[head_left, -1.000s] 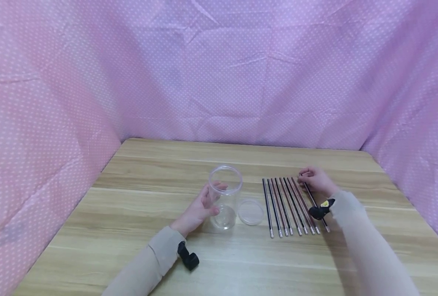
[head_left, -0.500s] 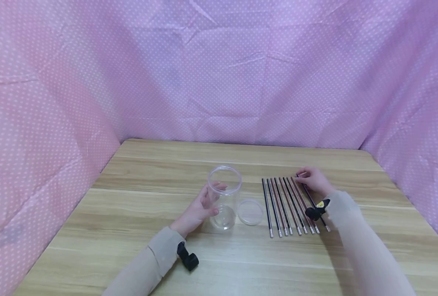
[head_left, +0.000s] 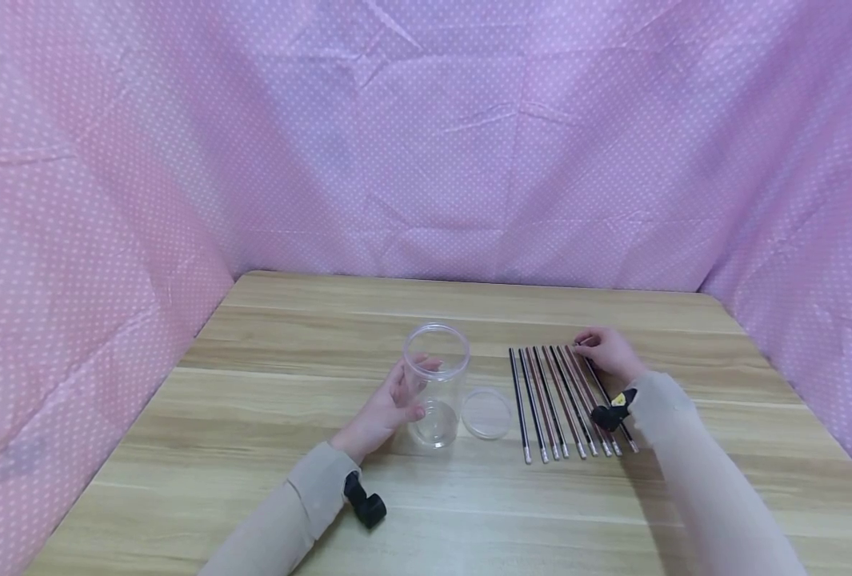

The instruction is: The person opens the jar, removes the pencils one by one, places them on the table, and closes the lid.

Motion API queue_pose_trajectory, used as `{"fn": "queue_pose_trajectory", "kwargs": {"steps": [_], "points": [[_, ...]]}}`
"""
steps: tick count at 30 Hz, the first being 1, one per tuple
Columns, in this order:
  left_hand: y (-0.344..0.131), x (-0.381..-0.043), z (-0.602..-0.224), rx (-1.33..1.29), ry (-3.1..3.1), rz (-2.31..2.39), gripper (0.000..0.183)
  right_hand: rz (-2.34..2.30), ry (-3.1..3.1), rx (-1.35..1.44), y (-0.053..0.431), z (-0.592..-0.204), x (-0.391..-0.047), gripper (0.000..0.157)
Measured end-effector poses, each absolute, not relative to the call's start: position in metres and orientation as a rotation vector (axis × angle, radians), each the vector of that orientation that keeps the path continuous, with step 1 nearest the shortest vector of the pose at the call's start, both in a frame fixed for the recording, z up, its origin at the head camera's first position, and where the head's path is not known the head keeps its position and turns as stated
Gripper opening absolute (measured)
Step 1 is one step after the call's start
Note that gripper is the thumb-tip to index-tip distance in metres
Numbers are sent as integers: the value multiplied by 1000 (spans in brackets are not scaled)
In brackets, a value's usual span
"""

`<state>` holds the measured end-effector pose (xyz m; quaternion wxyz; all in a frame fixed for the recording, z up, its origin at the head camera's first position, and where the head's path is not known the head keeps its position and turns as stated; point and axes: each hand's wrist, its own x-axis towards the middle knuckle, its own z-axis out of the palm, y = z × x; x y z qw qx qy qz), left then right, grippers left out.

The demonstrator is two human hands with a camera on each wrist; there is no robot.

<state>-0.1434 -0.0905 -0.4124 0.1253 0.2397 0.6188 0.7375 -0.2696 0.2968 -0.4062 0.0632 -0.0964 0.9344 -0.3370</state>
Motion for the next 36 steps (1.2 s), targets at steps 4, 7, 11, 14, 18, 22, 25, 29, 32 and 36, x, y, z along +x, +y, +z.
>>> {"fn": "queue_pose_trajectory", "kwargs": {"steps": [4, 7, 11, 14, 18, 22, 25, 29, 32, 36], "points": [[-90, -144, -413, 717, 1802, 2157, 82, -1010, 2826, -259, 295, -408, -270, 25], [-90, -144, -413, 739, 1791, 2173, 81, -979, 2851, -285, 295, -410, -271, 25], [-89, -145, -414, 769, 1766, 2192, 77, -941, 2879, -298, 294, -412, -272, 22], [-89, -145, -414, 770, 1762, 2193, 75, -925, 2879, -281, 293, -411, -272, 21], [-89, -144, -413, 757, 1762, 2192, 74, -911, 2887, -289, 290, -411, -271, 20], [-89, -144, -413, 732, 1779, 2180, 78, -897, 2895, -288, 288, -411, -272, 19], [-89, -144, -413, 713, 1799, 2164, 83, -904, 2889, -289, 288, -411, -272, 19], [-88, -143, -413, 708, 1800, 2163, 83, -898, 2896, -314, 289, -411, -271, 19], [-88, -143, -413, 719, 1787, 2175, 81, -901, 2894, -320, 289, -411, -269, 21], [-87, -141, -412, 738, 1783, 2181, 78, -912, 2901, -329, 290, -408, -267, 22]]}}
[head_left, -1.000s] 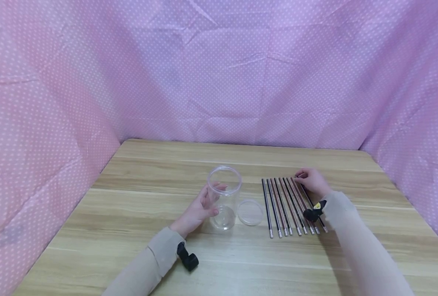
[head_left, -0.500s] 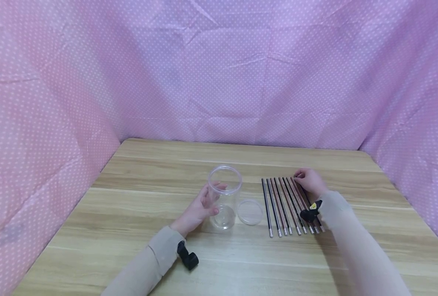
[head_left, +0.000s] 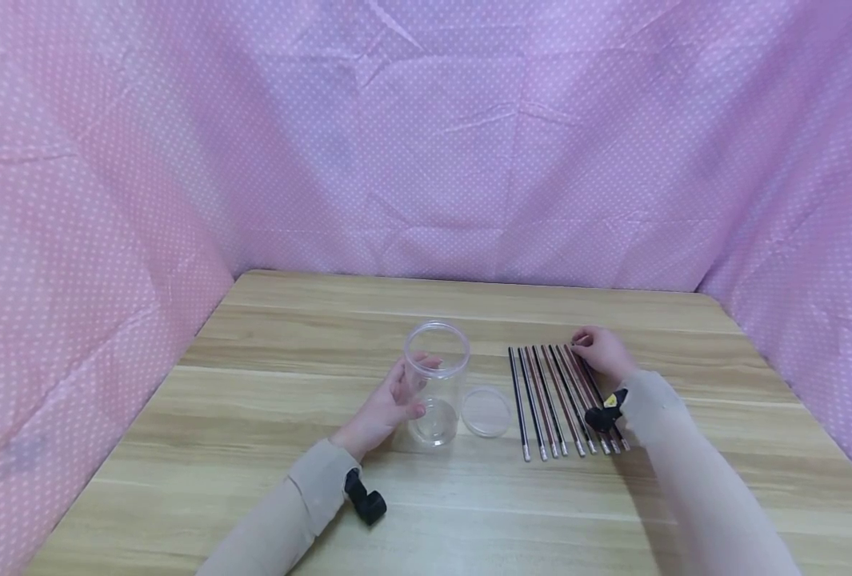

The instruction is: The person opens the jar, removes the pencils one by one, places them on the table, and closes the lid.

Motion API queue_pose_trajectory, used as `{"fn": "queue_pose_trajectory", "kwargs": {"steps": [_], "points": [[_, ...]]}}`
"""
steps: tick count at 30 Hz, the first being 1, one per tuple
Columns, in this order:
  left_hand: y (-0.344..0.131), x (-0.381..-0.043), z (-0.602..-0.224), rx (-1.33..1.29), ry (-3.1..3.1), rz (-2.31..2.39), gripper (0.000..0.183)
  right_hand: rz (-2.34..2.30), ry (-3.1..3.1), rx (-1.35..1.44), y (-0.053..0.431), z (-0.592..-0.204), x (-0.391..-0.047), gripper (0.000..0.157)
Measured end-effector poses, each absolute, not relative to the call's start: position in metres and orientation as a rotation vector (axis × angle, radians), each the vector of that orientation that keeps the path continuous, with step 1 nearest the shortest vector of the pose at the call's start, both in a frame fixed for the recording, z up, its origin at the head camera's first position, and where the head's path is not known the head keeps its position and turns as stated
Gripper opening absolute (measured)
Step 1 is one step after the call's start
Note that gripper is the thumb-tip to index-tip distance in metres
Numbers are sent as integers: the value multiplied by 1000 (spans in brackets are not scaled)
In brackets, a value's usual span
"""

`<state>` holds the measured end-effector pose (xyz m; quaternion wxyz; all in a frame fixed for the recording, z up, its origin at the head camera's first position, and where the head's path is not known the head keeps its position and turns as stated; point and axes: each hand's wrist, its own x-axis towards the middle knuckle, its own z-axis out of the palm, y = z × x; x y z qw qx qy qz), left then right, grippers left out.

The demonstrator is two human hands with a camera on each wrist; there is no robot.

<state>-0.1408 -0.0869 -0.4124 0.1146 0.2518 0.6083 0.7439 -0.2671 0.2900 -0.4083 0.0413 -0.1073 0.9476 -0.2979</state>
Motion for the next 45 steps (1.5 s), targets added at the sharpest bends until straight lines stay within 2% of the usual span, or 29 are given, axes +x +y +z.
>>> {"fn": "queue_pose_trajectory", "kwargs": {"steps": [12, 33, 38, 45], "points": [[-86, -139, -412, 724, 1810, 2165, 77, -1043, 2863, -332, 291, -379, -259, 30], [-86, -139, -414, 746, 1795, 2176, 79, -992, 2830, -676, 237, -344, -232, 27], [-86, -139, -414, 753, 1797, 2179, 76, -991, 2817, -840, 222, -339, -222, 25], [-85, -138, -412, 745, 1785, 2186, 76, -917, 2794, -1047, 203, -342, -208, 40]]}}
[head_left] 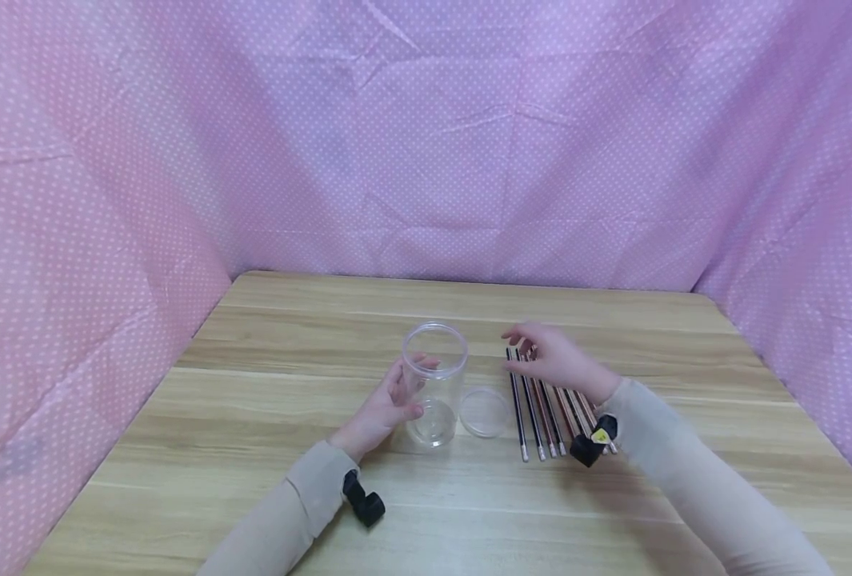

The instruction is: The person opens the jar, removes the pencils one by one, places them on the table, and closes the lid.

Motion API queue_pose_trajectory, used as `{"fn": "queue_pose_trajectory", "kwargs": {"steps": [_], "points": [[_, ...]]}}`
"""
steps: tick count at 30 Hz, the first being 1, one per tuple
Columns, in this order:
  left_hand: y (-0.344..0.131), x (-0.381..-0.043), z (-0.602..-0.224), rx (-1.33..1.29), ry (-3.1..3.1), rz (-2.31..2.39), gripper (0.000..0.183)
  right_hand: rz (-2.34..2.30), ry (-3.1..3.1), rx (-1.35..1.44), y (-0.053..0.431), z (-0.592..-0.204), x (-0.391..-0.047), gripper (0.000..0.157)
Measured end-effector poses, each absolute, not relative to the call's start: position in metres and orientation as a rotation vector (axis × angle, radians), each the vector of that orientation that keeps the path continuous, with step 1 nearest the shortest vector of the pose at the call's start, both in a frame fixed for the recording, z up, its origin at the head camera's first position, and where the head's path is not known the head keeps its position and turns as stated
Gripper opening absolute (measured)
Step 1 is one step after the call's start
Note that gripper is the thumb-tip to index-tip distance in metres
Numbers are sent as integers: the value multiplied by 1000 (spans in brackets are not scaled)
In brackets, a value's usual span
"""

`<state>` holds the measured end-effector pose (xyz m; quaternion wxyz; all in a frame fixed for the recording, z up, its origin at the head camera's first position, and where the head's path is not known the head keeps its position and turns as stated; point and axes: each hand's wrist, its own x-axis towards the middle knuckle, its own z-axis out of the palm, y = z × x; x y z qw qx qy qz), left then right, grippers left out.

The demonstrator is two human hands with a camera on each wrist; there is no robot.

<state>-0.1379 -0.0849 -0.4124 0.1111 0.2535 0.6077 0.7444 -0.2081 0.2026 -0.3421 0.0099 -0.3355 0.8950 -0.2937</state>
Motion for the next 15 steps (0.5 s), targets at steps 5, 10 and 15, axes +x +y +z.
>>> {"fn": "queue_pose_trajectory", "kwargs": {"steps": [5, 10, 15], "points": [[-85, -138, -414, 756, 1782, 2187, 86, -756, 2778, -1087, 191, -347, -196, 71], [-85, -139, -414, 769, 1779, 2187, 92, -636, 2746, -1112, 181, -354, -188, 90], [-86, -140, -415, 770, 1780, 2187, 87, -552, 2694, -1165, 175, -362, -187, 99]]}}
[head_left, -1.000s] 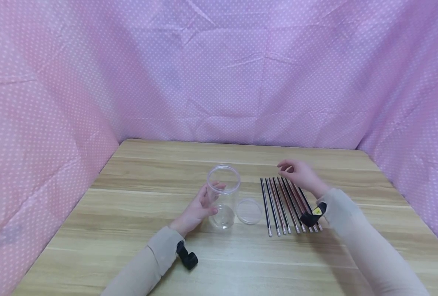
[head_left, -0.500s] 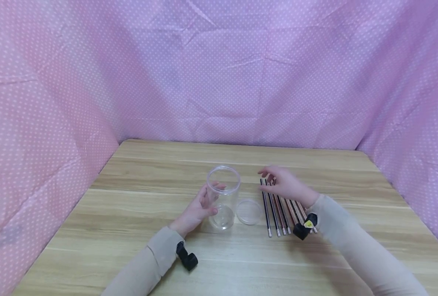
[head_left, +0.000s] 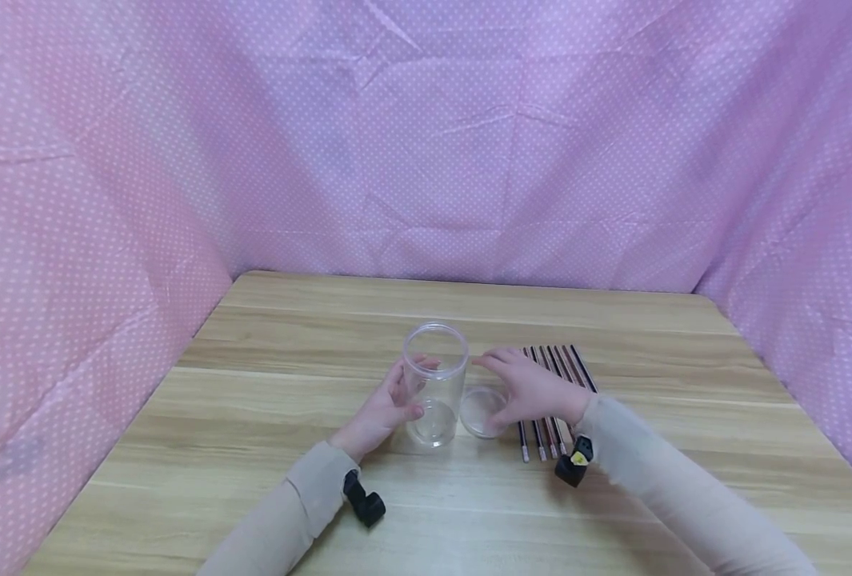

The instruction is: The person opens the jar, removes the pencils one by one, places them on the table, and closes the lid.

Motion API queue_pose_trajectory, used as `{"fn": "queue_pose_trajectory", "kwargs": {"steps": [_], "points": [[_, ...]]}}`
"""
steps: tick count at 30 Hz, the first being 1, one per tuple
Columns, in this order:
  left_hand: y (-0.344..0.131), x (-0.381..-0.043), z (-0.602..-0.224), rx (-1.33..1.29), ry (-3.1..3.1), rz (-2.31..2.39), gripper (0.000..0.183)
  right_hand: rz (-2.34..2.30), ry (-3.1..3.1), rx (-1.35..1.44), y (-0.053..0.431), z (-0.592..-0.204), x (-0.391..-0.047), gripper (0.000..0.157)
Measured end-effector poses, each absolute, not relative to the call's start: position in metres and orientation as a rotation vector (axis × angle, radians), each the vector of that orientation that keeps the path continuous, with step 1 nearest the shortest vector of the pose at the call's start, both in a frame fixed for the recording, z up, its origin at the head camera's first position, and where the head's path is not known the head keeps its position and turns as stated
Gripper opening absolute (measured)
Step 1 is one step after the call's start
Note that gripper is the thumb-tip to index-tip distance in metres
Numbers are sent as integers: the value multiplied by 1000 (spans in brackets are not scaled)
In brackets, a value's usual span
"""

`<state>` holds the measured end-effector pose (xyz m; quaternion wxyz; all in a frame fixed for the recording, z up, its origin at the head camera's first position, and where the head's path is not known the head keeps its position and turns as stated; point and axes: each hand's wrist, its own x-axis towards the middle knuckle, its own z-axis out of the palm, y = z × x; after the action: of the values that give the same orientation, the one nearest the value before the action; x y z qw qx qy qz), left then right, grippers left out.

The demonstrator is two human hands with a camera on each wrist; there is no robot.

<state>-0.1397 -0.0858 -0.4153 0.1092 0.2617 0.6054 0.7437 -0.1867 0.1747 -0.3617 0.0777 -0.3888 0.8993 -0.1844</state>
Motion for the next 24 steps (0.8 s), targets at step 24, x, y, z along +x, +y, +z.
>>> {"fn": "queue_pose_trajectory", "kwargs": {"steps": [24], "points": [[-86, -138, -414, 710, 1806, 2169, 76, -404, 2552, -1109, 160, -378, -180, 96]]}}
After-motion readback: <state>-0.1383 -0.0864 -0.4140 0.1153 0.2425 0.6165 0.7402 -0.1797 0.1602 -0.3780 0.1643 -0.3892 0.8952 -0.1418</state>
